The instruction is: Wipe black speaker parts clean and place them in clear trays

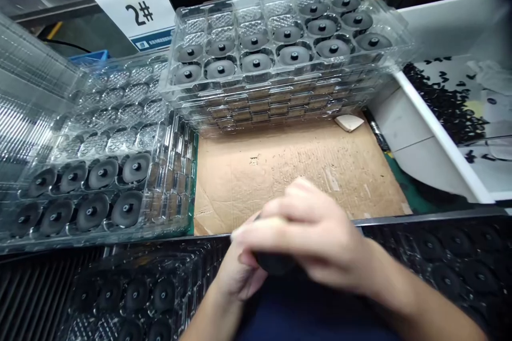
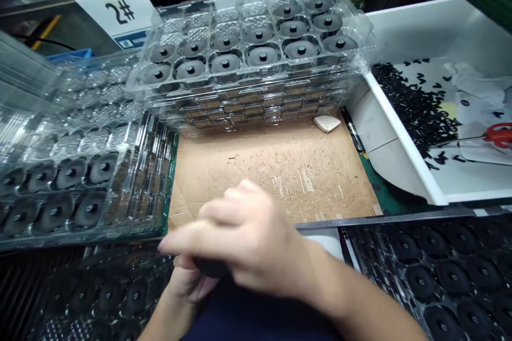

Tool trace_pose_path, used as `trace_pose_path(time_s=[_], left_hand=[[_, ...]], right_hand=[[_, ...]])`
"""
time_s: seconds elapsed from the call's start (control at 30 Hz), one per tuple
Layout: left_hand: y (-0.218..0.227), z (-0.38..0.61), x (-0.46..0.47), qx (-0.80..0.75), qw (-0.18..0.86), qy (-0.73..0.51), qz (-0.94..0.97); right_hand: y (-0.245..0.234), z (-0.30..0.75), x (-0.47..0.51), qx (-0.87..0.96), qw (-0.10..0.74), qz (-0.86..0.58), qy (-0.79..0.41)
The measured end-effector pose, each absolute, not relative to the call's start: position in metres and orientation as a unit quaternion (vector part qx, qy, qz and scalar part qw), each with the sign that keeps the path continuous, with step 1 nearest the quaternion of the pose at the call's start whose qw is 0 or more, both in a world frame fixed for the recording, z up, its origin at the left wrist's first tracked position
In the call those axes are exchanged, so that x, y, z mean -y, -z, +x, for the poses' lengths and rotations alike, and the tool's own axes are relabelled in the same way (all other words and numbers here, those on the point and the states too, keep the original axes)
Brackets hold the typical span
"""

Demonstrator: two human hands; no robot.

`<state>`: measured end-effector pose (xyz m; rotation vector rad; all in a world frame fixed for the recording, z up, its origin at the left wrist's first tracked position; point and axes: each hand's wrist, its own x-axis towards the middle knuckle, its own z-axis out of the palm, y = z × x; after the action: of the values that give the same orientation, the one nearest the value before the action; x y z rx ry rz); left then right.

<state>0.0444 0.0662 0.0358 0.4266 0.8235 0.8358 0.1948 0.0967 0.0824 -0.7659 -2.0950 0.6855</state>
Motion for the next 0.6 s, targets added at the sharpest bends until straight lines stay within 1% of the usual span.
trace_pose_path(time_s=[0.07,0.1,0.17,0.27,0.4,0.5,0.6], left_hand=[[-0.035,0.043,-0.065,-0.338,0.833,-0.408,0.161],[-0.036,0.042,-0.065,-0.308,0.845,-0.416,0.137],[-0.036,0.041,-0.065,-0.261,0.861,-0.425,0.102],[-0.034,0.041,-0.067,-0.239,0.869,-0.425,0.087],[-0.031,0.043,-0.071,-0.234,0.871,-0.427,0.073],[-0.032,0.042,-0.072,-0.223,0.877,-0.419,0.071],[-0.035,0.045,-0.072,-0.229,0.881,-0.408,0.077]], right_hand=[[-0.072,0.205,-0.103,0.765,0.419,-0.400,-0.283],[-0.064,0.211,-0.105,0.731,0.418,-0.456,-0.289],[-0.046,0.220,-0.104,0.680,0.385,-0.539,-0.315],[-0.010,0.223,-0.089,0.672,0.312,-0.572,-0.353],[0.032,0.218,-0.068,0.684,0.277,-0.568,-0.364],[0.029,0.224,-0.072,0.675,0.283,-0.576,-0.364],[-0.011,0.231,-0.083,0.648,0.330,-0.599,-0.334]])
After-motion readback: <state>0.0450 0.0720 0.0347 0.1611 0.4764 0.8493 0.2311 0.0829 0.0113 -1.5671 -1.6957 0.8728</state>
